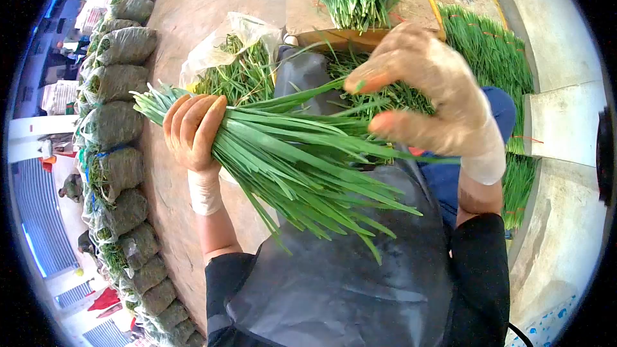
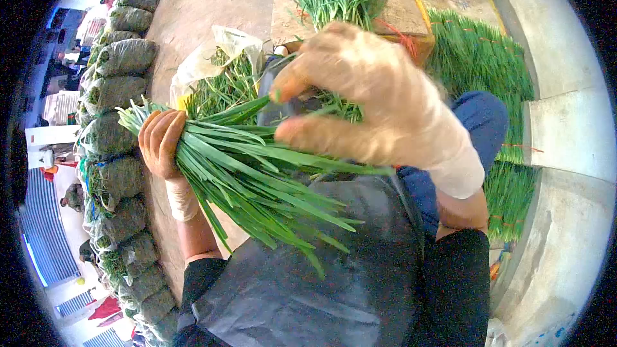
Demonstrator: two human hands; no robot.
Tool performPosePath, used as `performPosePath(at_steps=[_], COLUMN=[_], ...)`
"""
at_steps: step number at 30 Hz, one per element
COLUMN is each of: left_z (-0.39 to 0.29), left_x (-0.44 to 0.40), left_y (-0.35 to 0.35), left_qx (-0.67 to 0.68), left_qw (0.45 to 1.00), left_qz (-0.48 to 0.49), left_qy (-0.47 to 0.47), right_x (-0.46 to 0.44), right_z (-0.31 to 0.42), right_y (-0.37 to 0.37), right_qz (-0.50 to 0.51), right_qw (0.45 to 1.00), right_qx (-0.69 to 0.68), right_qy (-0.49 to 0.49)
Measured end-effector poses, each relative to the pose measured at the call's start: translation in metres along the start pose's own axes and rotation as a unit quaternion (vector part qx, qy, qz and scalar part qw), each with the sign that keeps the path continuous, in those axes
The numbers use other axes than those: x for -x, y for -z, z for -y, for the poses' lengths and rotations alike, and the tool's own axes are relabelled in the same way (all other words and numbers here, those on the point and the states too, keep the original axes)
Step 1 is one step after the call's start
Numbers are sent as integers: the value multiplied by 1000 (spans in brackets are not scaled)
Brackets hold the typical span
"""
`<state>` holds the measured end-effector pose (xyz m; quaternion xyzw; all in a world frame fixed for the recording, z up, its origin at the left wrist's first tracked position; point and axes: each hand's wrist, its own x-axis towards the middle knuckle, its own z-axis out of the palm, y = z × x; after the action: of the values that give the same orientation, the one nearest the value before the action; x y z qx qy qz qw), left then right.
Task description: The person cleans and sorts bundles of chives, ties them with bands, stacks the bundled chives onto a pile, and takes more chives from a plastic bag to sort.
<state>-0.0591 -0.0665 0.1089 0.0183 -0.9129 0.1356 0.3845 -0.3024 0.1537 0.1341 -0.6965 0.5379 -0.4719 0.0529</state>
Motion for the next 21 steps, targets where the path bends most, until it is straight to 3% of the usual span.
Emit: performPosePath(at_steps=[3, 4, 5, 7, 8, 9, 10, 11, 12, 13, 14, 15, 17, 20, 21], left_z=[-5, -6, -7, -5, 1, 10, 14, 19, 24, 7, 1, -11, -36, -71, -77], left_x=[-5, -5, -5, -3, 3, 12, 31, 41, 52, 10, -1, -12, -29, -56, -62], left_y=[3, 4, 1, 1, -4, -14, -33, -44, -55, -52, -59, -68, -87, -121, -137], left_qx=[-24, -28, -18, 3, 9, 19, 150, 316, 441, 324, 383, 388, 504, 611, 643], left_qw=[999, 999, 1000, 999, 1000, 999, 968, 860, 668, 796, 738, 737, 636, 511, 459], left_qz=[16, 27, 9, 31, 15, -3, -86, -84, -160, -122, -143, -145, -98, -59, -50], left_qy=[-15, -17, -22, -15, 14, 41, 181, 392, 578, 497, 537, 534, 576, 601, 611], right_x=[0, 0, 2, 14, 20, 33, 37, 43, 54, 52, 57, 47, 25, 23, 28], right_z=[-2, 0, 1, -2, -14, -31, -42, -56, -72, -67, -72, -62, -42, -66, -84], right_y=[-28, -38, -37, -24, -11, 3, -5, -23, -44, -60, -86, -100, -120, -141, -145], right_qz=[11, -53, -54, -185, -197, -120, -111, -102, -80, -70, -78, -73, -3, -29, -92], right_qw=[994, 991, 991, 961, 942, 951, 980, 975, 955, 951, 967, 974, 968, 954, 946], right_qx=[89, 105, 102, -201, -272, -286, -129, 33, 106, 94, 11, -33, 44, 138, 147], right_qy=[55, 61, 63, 33, 30, -3, -99, -193, -266, -285, -241, -212, -248, -263, -275])
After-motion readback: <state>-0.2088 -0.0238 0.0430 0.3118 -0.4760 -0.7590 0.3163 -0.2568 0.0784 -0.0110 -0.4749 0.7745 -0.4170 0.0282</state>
